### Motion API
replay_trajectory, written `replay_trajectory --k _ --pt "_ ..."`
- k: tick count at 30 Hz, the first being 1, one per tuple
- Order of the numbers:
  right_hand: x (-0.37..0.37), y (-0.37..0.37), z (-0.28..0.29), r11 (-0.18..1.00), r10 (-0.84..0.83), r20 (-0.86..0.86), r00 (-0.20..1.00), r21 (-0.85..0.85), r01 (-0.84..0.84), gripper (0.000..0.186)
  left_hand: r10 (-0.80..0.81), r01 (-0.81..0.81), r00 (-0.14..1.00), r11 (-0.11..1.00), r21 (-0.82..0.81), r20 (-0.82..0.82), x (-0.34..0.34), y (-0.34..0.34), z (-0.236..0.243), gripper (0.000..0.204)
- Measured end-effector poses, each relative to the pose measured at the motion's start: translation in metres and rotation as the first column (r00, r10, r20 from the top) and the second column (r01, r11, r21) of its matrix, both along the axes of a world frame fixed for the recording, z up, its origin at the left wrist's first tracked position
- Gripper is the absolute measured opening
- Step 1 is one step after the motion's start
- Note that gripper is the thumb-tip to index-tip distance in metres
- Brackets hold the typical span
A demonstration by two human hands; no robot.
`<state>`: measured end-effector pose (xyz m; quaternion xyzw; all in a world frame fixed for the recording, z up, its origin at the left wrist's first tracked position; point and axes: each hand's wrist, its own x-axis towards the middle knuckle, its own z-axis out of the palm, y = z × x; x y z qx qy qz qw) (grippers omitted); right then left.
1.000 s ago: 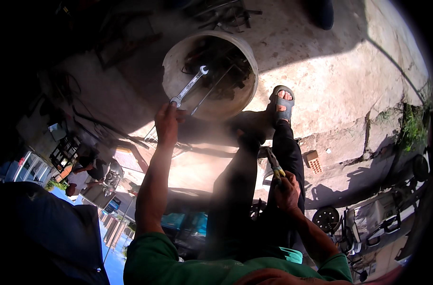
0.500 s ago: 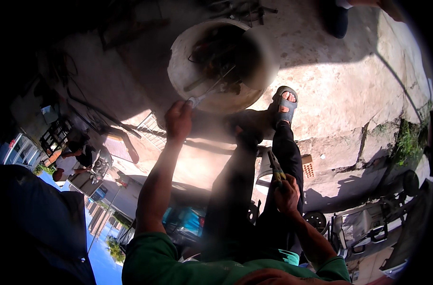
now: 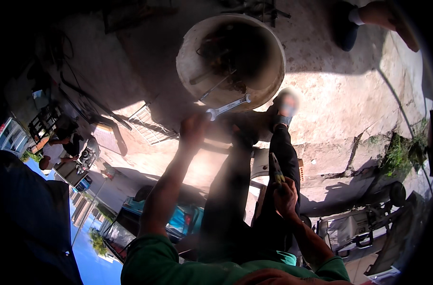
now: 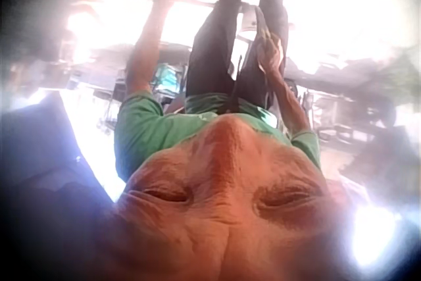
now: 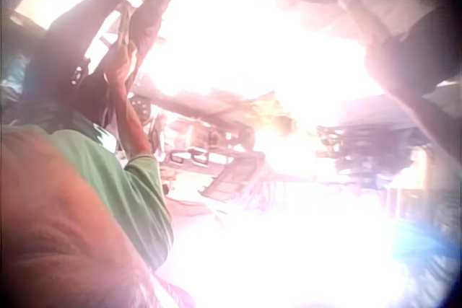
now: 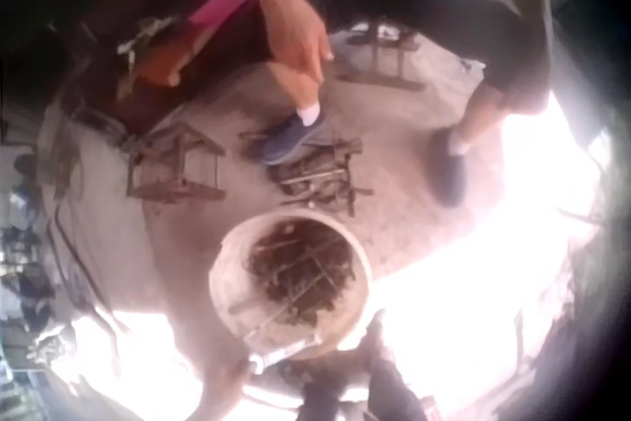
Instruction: The person works on the undercarriage of a motorized tricycle, using a wrench to tighten or loosen bolts on the metal frame and picking through a bucket of metal parts.
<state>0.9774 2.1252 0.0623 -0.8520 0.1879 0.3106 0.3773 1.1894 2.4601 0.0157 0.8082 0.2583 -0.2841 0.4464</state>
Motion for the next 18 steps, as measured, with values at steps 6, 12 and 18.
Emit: replay_trajectory --k 6,12,18 --pt "0.015 0.007 0.001 0.995 -0.059 -0.034 0.998 0.074 0.061 0.020 0.283 -0.399 0.906 0.821 -0.408 -0.316 -0.059 -0.045 0.032 0.033" --pt "0.026 0.015 -0.016 0.855 -0.256 -0.377 0.890 0.341 0.391 0.035 0.095 -0.315 0.910 0.790 -0.526 -0.403 -0.128 -0.081 0.046 0.025" --pt "0.007 0.046 -0.054 0.656 -0.356 -0.513 0.781 0.457 0.600 0.037 -0.056 -0.246 0.840 0.847 -0.470 -0.540 -0.198 -0.090 0.042 0.025"
